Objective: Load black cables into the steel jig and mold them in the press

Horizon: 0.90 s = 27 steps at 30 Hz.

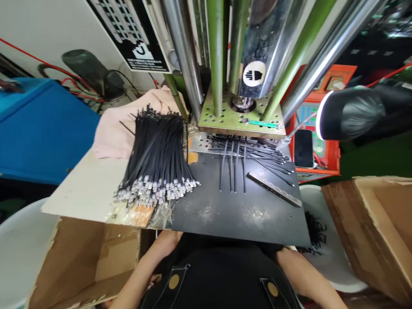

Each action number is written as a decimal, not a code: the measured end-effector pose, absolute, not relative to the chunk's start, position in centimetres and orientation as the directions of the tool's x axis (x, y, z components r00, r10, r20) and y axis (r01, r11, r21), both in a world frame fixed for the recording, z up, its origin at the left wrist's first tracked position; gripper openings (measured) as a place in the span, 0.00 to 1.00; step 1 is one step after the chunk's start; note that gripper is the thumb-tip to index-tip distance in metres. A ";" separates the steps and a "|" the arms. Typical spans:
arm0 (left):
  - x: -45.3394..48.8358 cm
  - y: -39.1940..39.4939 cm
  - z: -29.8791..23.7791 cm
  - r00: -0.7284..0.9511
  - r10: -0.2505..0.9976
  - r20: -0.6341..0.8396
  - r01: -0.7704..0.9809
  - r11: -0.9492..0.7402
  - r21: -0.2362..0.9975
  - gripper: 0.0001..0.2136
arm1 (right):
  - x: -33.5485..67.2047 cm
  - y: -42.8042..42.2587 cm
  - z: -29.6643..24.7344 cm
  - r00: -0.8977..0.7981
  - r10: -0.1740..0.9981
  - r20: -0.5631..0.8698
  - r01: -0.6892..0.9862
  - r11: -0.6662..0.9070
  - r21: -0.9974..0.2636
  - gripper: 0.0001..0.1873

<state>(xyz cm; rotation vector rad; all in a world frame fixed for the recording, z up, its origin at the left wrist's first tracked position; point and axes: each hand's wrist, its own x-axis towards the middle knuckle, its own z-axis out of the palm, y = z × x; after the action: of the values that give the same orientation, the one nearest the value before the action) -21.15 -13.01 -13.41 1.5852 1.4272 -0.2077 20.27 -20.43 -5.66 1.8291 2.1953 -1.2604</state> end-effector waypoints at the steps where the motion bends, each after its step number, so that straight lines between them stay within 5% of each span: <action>1: -21.1 -12.8 -11.9 0.353 0.646 -0.677 0.821 0.132 0.555 0.19 | 20.0 -19.4 -4.3 -0.326 0.827 -0.458 0.808 -0.008 -0.589 0.14; 3: -20.6 -12.1 -8.7 0.463 0.566 -0.682 0.781 0.103 0.616 0.19 | 20.0 -16.0 -2.4 -0.245 0.923 -0.297 0.803 0.022 -0.596 0.16; 7: -18.7 -10.6 -2.9 0.588 0.508 -0.629 0.723 0.018 0.690 0.15 | 21.5 -9.0 -3.4 -0.045 0.996 0.083 0.962 0.065 -0.266 0.18; 9: -17.7 -10.2 -1.4 0.619 0.569 -0.541 0.670 -0.023 0.742 0.13 | 21.7 -8.1 -4.8 -0.135 0.986 0.101 0.962 0.154 -0.224 0.16; 14: -16.0 -10.0 -2.4 0.509 0.837 -0.200 0.533 -0.124 0.837 0.14 | 18.9 -10.7 -5.5 -0.409 0.904 0.123 0.810 0.422 -0.407 0.11; 17: -14.8 -9.7 -4.7 0.461 0.884 -0.078 0.605 -0.248 0.757 0.22 | 14.4 -10.0 -4.1 -0.552 0.833 0.048 0.691 0.488 -0.533 0.09; 21: -14.3 -9.5 -6.4 0.501 0.865 0.005 0.634 -0.371 0.679 0.13 | 7.2 -4.9 -3.2 -0.624 0.773 0.116 0.476 0.494 -0.727 0.09; 24: -15.4 -9.9 -6.1 0.482 0.873 0.067 0.598 -0.384 0.704 0.13 | 2.4 -1.3 -3.9 -0.613 0.774 0.161 0.482 0.527 -0.700 0.16; 27: -17.3 -10.7 -5.5 0.415 0.900 0.135 0.587 -0.378 0.716 0.11 | -1.0 0.4 -4.9 -0.685 0.716 0.134 0.551 0.630 -0.547 0.21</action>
<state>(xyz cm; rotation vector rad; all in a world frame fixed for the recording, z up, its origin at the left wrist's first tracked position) -17.31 -10.67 -5.54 2.0933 1.2555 0.7015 -1.03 0.36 -4.91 1.2655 3.1380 -0.8461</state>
